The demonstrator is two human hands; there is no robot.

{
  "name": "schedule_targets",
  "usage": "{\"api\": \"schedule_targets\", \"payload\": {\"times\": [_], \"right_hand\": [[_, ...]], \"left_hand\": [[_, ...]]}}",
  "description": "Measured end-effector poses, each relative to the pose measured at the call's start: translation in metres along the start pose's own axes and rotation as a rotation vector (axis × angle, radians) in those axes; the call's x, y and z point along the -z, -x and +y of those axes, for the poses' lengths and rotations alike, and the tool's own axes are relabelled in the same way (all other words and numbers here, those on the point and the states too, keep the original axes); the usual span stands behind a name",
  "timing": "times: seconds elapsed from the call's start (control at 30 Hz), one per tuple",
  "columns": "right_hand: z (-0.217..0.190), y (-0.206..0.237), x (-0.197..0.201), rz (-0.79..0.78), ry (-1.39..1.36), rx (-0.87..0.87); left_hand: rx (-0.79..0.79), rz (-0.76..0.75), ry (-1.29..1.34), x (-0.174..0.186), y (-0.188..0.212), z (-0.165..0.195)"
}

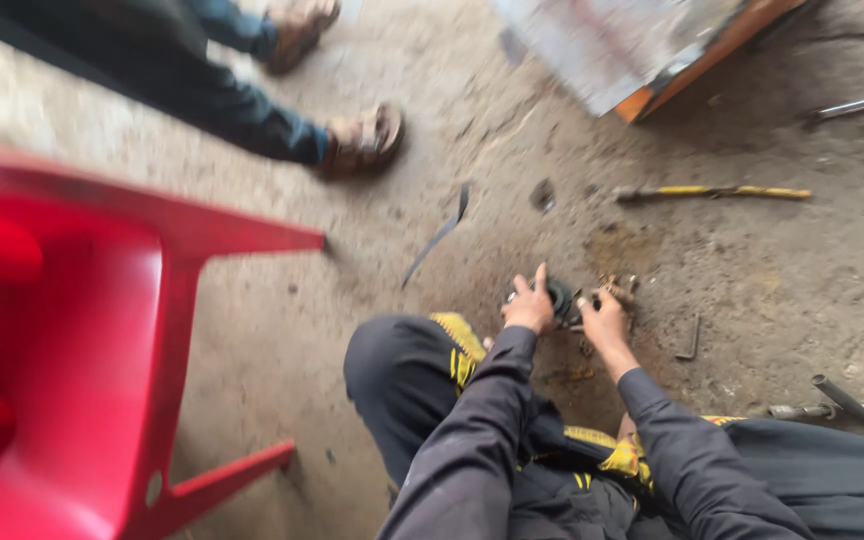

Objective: The person sits on the ground and assembles a small mechanical part, pressing and fitting a dark ring-shaped component into a metal hub by hand, picking up small fittings and fasteners from the ground and fitting them around the hub.

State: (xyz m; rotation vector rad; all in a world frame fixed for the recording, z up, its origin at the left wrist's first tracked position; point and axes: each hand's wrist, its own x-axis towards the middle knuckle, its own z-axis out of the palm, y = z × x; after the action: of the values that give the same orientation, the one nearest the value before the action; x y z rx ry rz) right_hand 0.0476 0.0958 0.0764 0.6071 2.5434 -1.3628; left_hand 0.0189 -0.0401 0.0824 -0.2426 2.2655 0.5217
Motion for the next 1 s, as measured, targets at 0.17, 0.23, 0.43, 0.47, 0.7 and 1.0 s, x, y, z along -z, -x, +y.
{"api": "schedule_targets", "payload": {"times": [0.17, 0.23, 0.43, 0.47, 0.7, 1.0], "right_hand": [[0.025, 0.005, -0.018, -0.04, -0.018, 0.172], [0.031, 0.008, -0.025, -0.078, -0.047, 0.136], [0.034, 0.01, -0.034, -0.078, 0.043, 0.1], [0.037, 0.008, -0.036, -0.052, 0.038, 0.137], [0.048, -0.002, -0.043, -0.055, -0.057, 0.053], [-0.085, -0.055, 0.048, 0.57, 0.804, 0.967]], "left_hand": [[-0.005, 0.052, 0.02, -0.013, -0.013, -0.013], [-0.002, 0.051, 0.036, -0.015, -0.015, -0.017], [0.016, 0.029, 0.04, -0.009, -0.014, -0.023], [0.016, 0.019, 0.041, -0.01, -0.014, -0.023], [0.011, 0.05, 0.06, -0.015, -0.02, -0.03], [0.002, 0.085, 0.022, -0.015, -0.022, -0.032]]}}
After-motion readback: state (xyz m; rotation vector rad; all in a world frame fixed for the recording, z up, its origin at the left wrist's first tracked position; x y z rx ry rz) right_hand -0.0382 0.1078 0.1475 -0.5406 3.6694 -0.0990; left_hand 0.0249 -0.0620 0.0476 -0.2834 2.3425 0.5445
